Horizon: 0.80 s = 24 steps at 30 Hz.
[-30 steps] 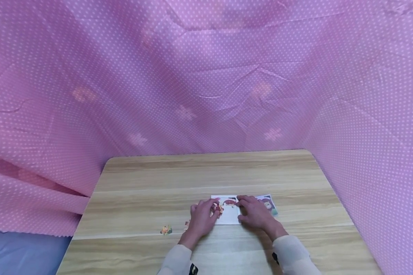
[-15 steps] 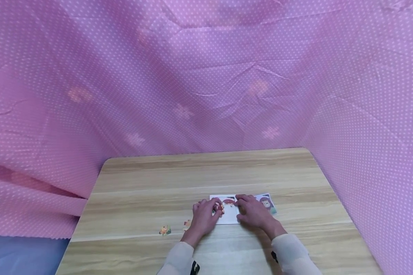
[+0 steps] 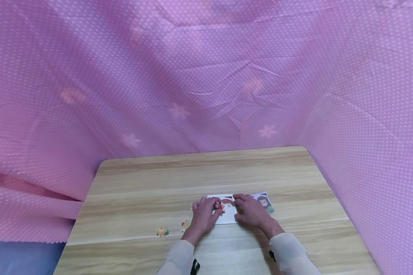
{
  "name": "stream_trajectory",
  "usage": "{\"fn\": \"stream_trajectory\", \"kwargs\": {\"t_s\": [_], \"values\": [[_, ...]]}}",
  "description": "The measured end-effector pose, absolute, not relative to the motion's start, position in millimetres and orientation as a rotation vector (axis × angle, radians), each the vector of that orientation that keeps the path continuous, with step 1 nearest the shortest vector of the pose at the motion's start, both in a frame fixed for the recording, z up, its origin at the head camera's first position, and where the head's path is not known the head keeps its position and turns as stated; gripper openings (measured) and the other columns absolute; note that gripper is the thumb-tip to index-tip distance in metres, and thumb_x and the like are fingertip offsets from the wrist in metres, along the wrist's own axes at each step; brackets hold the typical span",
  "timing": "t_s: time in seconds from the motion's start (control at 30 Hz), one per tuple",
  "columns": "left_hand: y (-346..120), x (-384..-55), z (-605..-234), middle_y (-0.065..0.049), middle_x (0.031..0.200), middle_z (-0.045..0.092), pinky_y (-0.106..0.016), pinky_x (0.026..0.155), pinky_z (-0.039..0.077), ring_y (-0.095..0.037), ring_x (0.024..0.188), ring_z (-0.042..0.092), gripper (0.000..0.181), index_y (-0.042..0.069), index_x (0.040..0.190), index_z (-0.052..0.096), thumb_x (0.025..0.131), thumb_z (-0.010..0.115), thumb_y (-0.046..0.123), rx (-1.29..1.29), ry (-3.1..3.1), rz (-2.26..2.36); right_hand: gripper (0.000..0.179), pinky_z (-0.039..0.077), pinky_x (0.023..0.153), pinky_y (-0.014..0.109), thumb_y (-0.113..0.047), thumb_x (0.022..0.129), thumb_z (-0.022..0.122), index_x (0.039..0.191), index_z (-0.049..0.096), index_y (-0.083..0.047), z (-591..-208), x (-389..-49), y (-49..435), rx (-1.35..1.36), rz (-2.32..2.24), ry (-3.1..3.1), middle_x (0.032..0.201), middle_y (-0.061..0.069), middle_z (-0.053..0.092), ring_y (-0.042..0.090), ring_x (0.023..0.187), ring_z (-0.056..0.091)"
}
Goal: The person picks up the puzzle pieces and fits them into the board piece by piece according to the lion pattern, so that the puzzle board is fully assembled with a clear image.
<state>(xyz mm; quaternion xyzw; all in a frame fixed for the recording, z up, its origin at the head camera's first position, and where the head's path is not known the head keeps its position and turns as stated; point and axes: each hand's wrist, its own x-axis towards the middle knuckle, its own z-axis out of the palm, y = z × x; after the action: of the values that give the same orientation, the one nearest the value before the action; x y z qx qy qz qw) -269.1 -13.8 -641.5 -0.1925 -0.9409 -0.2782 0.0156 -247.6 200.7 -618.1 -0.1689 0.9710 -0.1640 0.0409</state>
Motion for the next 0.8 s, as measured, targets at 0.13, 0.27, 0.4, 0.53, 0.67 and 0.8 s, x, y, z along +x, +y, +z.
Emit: {"fn": "stream_trajectory", "kwargs": {"t_s": [0.13,0.27,0.4,0.53,0.67,0.8], "values": [[-13.7,-270.4,-641.6,0.011,0.107,0.067,-0.041,0.085,0.031,-0.013,0.096,0.05,0.028,0.03,0.112,0.064,0.085,0.068,0.035,-0.592,-2.921,-0.815,0.046,0.042,0.104,0.048,-0.034,0.08,0.073,0.121,0.064,-0.016,-618.1,-249.5,199.8,-0.509,-0.492,2.973,0.145,0.003,0.049,0.029,0.129,0.049],[-14.0,-271.8,-641.7,0.008,0.109,0.064,-0.042,0.085,0.031,-0.015,0.1,0.05,0.029,0.029,0.113,0.064,0.086,0.067,0.038,-0.577,-2.935,-0.788,0.046,0.042,0.104,0.048,-0.035,0.08,0.073,0.121,0.064,-0.017,-619.4,-251.1,199.8,-0.517,-0.495,2.976,0.144,0.004,0.05,0.029,0.129,0.049],[-14.4,-272.7,-641.3,0.007,0.112,0.06,-0.043,0.087,0.03,-0.016,0.104,0.048,0.029,0.029,0.115,0.064,0.088,0.065,0.04,-0.562,-2.952,-0.788,0.047,0.041,0.105,0.047,-0.036,0.08,0.072,0.123,0.063,-0.018,-621.3,-253.2,199.7,-0.512,-0.478,2.977,0.146,0.002,0.049,0.028,0.13,0.049],[-15.6,-273.1,-639.6,0.006,0.114,0.056,-0.045,0.089,0.03,-0.017,0.106,0.045,0.026,0.029,0.109,0.065,0.087,0.065,0.042,-0.538,-2.953,-0.764,0.047,0.041,0.105,0.048,-0.035,0.08,0.072,0.122,0.063,-0.018,-622.1,-255.3,200.1,-0.515,-0.487,2.986,0.145,0.003,0.049,0.029,0.13,0.049],[-17.6,-273.8,-638.5,0.004,0.116,0.055,-0.046,0.088,0.03,-0.019,0.107,0.044,0.03,0.028,0.107,0.066,0.084,0.067,0.047,-0.531,-2.948,-0.693,0.046,0.04,0.105,0.049,-0.034,0.079,0.072,0.121,0.064,-0.017,-622.6,-257.2,200.6,-0.513,-0.492,2.986,0.145,0.004,0.05,0.03,0.129,0.049],[-18.2,-275.2,-638.7,0.003,0.116,0.055,-0.047,0.089,0.03,-0.019,0.108,0.045,0.032,0.029,0.109,0.067,0.083,0.067,0.048,-0.545,-2.947,-0.659,0.046,0.04,0.106,0.049,-0.035,0.08,0.072,0.122,0.063,-0.018,-624.0,-259.2,200.4,-0.517,-0.486,2.984,0.145,0.004,0.049,0.029,0.13,0.049]]}}
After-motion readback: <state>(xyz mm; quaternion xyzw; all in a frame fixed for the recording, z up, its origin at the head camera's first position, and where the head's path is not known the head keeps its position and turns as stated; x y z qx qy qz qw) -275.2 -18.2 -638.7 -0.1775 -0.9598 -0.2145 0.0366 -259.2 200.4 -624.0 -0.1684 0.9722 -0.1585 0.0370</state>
